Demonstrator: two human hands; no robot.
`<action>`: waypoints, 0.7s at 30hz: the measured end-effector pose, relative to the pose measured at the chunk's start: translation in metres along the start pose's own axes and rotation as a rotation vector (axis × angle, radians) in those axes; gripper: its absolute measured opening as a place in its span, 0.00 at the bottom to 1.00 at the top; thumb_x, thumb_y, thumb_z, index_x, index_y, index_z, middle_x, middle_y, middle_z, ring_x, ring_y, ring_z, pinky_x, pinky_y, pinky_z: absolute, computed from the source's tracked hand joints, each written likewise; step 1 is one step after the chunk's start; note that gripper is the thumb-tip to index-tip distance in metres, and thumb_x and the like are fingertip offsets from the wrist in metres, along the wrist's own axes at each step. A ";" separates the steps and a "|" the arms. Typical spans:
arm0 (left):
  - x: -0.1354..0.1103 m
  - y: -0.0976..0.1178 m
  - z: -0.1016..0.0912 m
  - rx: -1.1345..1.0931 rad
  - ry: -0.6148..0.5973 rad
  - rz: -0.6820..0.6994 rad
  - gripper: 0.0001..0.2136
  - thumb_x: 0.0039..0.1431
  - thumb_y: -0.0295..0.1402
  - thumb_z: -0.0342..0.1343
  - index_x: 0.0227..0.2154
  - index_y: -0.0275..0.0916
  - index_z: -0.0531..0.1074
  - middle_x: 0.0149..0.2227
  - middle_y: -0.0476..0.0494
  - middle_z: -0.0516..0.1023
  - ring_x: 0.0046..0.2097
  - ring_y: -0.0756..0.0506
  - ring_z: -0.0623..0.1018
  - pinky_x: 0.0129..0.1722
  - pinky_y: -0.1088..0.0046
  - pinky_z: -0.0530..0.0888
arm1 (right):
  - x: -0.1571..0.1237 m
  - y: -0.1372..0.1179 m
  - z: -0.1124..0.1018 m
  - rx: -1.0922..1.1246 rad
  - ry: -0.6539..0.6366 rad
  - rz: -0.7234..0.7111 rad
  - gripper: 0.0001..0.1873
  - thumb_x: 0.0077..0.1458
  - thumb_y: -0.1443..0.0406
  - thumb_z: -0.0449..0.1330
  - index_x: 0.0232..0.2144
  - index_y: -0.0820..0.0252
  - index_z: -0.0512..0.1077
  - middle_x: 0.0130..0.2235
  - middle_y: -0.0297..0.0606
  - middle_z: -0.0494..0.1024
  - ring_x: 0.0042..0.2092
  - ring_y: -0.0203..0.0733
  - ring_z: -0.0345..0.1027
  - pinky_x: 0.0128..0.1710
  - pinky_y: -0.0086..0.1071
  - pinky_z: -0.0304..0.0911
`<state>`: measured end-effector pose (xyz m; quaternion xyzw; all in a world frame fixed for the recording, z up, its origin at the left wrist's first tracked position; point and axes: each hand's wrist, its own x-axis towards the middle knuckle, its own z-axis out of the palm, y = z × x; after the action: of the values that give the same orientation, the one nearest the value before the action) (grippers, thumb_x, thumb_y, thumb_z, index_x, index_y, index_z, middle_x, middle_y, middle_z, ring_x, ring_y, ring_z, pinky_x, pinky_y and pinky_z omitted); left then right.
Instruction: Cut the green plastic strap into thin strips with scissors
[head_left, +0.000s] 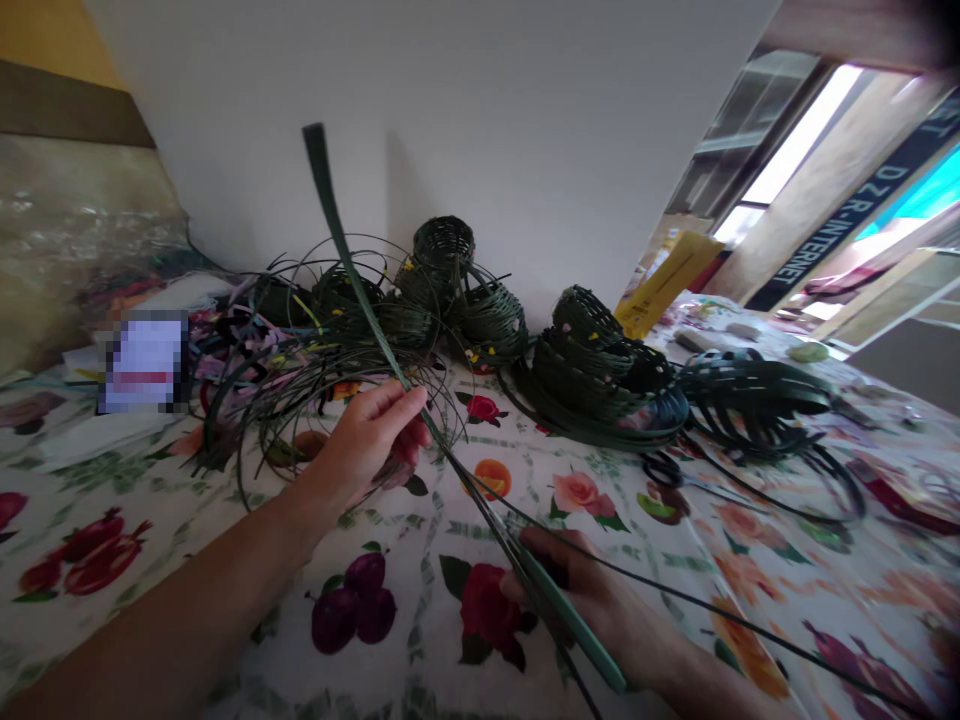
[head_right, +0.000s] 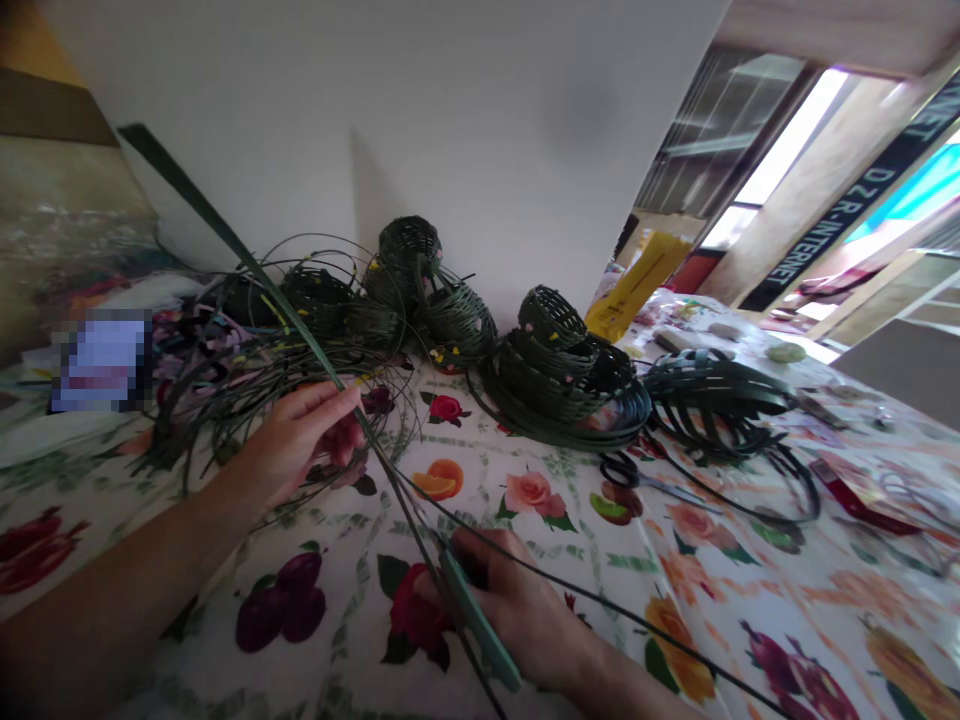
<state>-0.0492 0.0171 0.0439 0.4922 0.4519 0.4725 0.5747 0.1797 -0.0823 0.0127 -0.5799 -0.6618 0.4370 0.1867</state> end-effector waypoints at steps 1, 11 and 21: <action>0.002 0.001 -0.002 0.006 0.019 0.026 0.13 0.54 0.40 0.60 0.22 0.38 0.65 0.18 0.50 0.73 0.17 0.53 0.70 0.16 0.80 0.64 | 0.000 0.000 -0.001 -0.006 0.010 -0.007 0.16 0.55 0.54 0.60 0.24 0.59 0.71 0.28 0.32 0.70 0.31 0.39 0.65 0.31 0.28 0.63; -0.002 -0.004 0.004 0.007 0.028 0.031 0.11 0.56 0.36 0.58 0.21 0.38 0.66 0.16 0.52 0.70 0.16 0.54 0.67 0.15 0.81 0.62 | 0.001 -0.003 -0.001 0.064 -0.003 -0.010 0.15 0.54 0.52 0.61 0.31 0.59 0.73 0.28 0.32 0.71 0.32 0.39 0.65 0.31 0.28 0.62; -0.003 -0.006 0.004 0.009 0.024 0.056 0.13 0.56 0.36 0.58 0.20 0.38 0.66 0.16 0.51 0.70 0.16 0.55 0.67 0.16 0.81 0.63 | 0.000 0.007 0.003 0.107 -0.022 0.007 0.16 0.55 0.52 0.61 0.31 0.59 0.73 0.29 0.33 0.71 0.32 0.39 0.64 0.31 0.29 0.62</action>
<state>-0.0452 0.0133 0.0386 0.5015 0.4471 0.4922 0.5535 0.1820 -0.0832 0.0052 -0.5667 -0.6373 0.4788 0.2086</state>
